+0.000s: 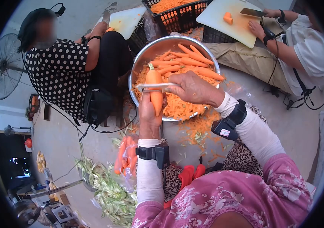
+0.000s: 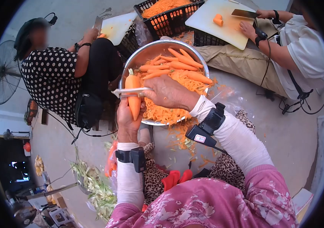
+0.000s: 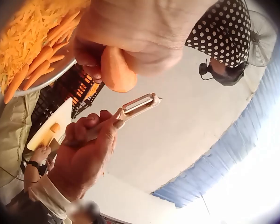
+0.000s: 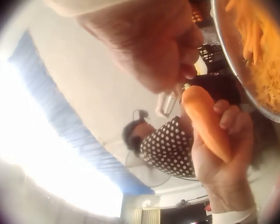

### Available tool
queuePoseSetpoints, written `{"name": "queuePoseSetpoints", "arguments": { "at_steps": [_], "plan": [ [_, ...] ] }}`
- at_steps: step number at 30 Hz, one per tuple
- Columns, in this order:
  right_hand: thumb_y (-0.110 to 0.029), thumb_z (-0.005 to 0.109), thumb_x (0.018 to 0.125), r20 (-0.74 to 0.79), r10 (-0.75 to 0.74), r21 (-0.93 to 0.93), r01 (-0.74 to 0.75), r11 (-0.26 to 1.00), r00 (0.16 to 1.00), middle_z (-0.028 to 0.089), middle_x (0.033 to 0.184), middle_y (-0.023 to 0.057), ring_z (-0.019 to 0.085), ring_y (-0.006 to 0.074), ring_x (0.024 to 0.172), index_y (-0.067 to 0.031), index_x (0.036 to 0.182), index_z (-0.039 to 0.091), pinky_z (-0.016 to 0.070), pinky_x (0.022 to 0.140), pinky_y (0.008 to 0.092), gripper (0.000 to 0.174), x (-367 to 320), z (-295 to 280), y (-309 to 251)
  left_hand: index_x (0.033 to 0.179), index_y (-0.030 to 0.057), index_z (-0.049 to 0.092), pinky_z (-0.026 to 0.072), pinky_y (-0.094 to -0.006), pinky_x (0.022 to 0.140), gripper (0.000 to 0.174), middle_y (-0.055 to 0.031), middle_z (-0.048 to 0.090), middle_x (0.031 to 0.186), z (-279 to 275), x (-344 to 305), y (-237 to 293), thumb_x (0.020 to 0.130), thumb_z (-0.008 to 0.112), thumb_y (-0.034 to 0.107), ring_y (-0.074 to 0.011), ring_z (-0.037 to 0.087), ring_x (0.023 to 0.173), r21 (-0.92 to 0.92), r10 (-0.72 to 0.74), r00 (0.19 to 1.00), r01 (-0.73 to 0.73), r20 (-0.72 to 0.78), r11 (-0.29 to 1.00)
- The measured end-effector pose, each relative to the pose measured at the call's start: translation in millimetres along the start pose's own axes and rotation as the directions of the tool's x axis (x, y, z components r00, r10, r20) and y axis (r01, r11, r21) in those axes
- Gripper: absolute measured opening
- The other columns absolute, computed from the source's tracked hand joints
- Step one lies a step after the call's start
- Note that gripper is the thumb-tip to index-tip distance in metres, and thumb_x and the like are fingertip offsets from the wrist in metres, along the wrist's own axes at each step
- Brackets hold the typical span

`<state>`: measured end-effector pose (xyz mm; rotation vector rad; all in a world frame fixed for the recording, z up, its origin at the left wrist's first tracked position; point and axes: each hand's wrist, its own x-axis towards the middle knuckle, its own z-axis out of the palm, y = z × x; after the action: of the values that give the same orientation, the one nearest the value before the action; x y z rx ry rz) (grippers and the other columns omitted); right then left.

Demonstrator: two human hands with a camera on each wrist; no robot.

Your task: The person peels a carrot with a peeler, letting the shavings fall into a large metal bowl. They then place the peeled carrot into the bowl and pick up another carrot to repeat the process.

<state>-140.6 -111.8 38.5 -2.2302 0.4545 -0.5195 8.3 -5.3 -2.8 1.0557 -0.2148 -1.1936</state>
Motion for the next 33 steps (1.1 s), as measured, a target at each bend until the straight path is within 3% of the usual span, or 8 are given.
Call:
{"name": "queuePoseSetpoints", "arguments": {
  "at_steps": [8,11,15,20,21,26,28,33],
  "plan": [
    [-0.028,0.052,0.089,-0.155,0.057,-0.123,-0.077,0.989,0.986,0.061,0.079,0.0216,0.059,0.0404,0.077,0.0004,0.083,0.06,0.0458,0.068,0.048,0.03,14,1,31,0.111,0.0018,0.05,0.0429,-0.0275,0.053,0.039,-0.0134,0.057,0.077,-1,-4,2,0.099,0.035,0.036,-0.0193,0.052,0.06,0.067,0.095,0.991,-0.102,0.097,0.993],
    [-0.026,0.053,0.089,-0.234,0.2,-0.281,-0.263,0.923,0.952,0.062,0.081,0.0239,0.061,0.0397,0.078,0.0019,0.084,0.061,0.0458,0.068,0.0472,0.03,16,-8,62,0.114,0.0024,0.048,0.0418,-0.0267,0.052,0.04,-0.0136,0.056,0.076,14,-15,4,0.1,0.033,0.037,-0.019,0.051,0.059,0.132,0.1,0.988,-0.116,0.118,0.984],
    [-0.025,0.053,0.088,-0.21,0.257,-0.191,-0.297,0.936,0.943,0.062,0.08,0.0236,0.061,0.0383,0.077,0.0029,0.083,0.061,0.0457,0.067,0.0456,0.03,21,-10,72,0.111,0.0023,0.048,0.0405,-0.0269,0.052,0.043,-0.0135,0.054,0.075,8,-8,7,0.1,0.032,0.041,-0.019,0.049,0.058,0.049,0.071,0.984,-0.08,0.161,0.996],
    [-0.027,0.051,0.088,-0.255,0.098,0.128,-0.066,0.99,0.962,0.061,0.078,0.0236,0.06,0.0373,0.074,0.0043,0.08,0.059,0.0456,0.067,0.0435,0.033,14,-6,25,0.101,0.0009,0.049,0.0343,-0.0267,0.053,0.056,-0.0114,0.05,0.079,-6,2,5,0.095,0.033,0.054,-0.0158,0.041,0.058,-0.273,-0.027,0.961,0.105,0.275,0.956],
    [-0.024,0.056,0.088,-0.237,0.05,0.176,-0.008,0.984,0.97,0.054,0.068,0.0175,0.053,0.0304,0.062,0.0017,0.082,0.057,0.0418,0.059,0.04,0.027,13,1,22,0.102,0.0014,0.049,0.0335,-0.0261,0.053,0.057,-0.0108,0.049,0.08,-7,2,5,0.094,0.034,0.056,-0.0154,0.04,0.058,-0.285,-0.037,0.958,0.121,0.284,0.951],
    [-0.026,0.048,0.089,-0.048,0.071,0.037,-0.069,0.997,0.996,0.06,0.078,0.0219,0.059,0.037,0.076,0.0026,0.081,0.059,0.0449,0.069,0.0448,0.032,5,3,10,0.103,0.0041,0.051,0.0357,-0.0273,0.052,0.052,-0.0122,0.053,0.077,-8,1,6,0.095,0.035,0.053,-0.0174,0.044,0.057,-0.285,-0.056,0.958,0.139,0.281,0.949],
    [-0.027,0.048,0.089,-0.304,0.016,-0.1,-0.048,0.994,0.952,0.06,0.078,0.0221,0.059,0.0384,0.076,0.0022,0.081,0.059,0.045,0.068,0.0454,0.032,10,-4,22,0.105,0.0044,0.05,0.0365,-0.0273,0.052,0.05,-0.0122,0.053,0.077,-5,-5,5,0.095,0.037,0.051,-0.0177,0.044,0.058,-0.249,-0.042,0.948,0.126,0.316,0.96],
    [-0.029,0.053,0.089,-0.307,0.234,-0.081,-0.271,0.959,0.923,0.061,0.077,0.0211,0.06,0.0379,0.075,0.001,0.085,0.062,0.0461,0.067,0.0436,0.031,19,-18,54,0.108,0.0035,0.05,0.0381,-0.0274,0.054,0.049,-0.0128,0.053,0.077,1,-8,9,0.095,0.039,0.05,-0.0184,0.045,0.059,-0.174,-0.033,0.922,0.107,0.385,0.979]
  ]
}}
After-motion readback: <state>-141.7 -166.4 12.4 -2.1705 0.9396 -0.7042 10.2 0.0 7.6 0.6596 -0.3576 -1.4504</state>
